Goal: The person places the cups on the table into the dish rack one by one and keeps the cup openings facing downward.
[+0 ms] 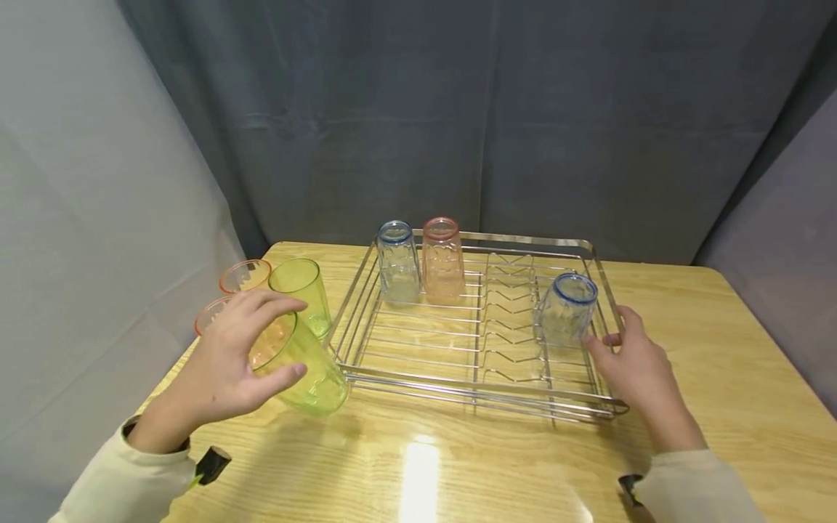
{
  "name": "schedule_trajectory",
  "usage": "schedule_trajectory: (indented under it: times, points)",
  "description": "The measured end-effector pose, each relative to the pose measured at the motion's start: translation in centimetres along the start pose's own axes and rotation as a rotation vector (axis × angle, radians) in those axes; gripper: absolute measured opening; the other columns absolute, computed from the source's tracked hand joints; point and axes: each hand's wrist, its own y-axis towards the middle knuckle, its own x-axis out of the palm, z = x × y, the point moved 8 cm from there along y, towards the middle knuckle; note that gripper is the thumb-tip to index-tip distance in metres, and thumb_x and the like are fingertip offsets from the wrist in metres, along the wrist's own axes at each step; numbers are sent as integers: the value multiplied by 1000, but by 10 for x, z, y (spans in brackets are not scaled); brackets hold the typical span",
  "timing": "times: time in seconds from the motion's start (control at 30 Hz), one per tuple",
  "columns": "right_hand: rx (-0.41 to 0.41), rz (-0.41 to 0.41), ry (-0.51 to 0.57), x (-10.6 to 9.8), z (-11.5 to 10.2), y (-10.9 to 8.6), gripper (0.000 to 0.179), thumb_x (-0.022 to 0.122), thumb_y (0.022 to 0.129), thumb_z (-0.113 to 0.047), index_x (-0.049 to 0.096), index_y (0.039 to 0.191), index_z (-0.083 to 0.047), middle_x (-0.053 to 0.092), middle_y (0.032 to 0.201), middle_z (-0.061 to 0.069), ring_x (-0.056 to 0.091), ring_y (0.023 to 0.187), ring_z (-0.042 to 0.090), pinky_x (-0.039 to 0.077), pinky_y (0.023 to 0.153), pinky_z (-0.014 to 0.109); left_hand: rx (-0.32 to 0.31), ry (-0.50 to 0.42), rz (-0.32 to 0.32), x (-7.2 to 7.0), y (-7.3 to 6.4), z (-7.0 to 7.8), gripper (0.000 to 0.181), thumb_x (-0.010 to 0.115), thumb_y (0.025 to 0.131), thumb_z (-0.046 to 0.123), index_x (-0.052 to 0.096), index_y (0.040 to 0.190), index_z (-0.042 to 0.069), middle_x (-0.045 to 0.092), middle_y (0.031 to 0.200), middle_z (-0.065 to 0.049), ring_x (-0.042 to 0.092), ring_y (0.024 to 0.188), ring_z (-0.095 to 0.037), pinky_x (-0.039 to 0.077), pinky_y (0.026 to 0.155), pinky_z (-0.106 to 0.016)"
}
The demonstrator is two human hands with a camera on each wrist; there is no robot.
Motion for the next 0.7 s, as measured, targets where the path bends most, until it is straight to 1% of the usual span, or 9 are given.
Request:
schedule_trajectory:
  times: [0.2, 0.4, 0.57, 0.7]
  points:
    - [-11, 2, -2, 1, 0, 0, 93, 36, 102, -56, -8, 154, 7, 43, 139, 42, 47, 114, 64, 49, 74, 59, 84, -83, 78, -2, 2, 19, 58, 76, 70, 31, 63, 123, 13, 63, 120, -4, 55, 111, -22, 47, 90, -42]
    - [-17, 7, 0, 1, -1, 1, 93, 36, 101, -56, -8, 155, 7, 44, 139, 41, 46, 115, 65, 48, 75, 59, 138, -130, 123, -1, 6, 34, 60, 75, 67, 30, 63, 123, 11, 63, 120, -6, 56, 111, -23, 47, 91, -42]
    - [-7, 4, 2, 1, 0, 1, 93, 35, 101, -56, -9, 155, 6, 43, 140, 42, 46, 114, 65, 49, 74, 60, 156, -181, 135, 7, 8, 43, 63, 76, 67, 30, 61, 124, 10, 62, 123, -7, 55, 114, -24, 46, 94, -41]
    - [-1, 1, 10, 1, 1, 1, 93, 35, 102, -56, -9, 154, 6, 41, 140, 42, 45, 116, 65, 48, 75, 62, 179, -215, 147, 16, 8, 49, 64, 77, 66, 30, 60, 125, 9, 62, 123, -8, 56, 111, -23, 48, 91, -40]
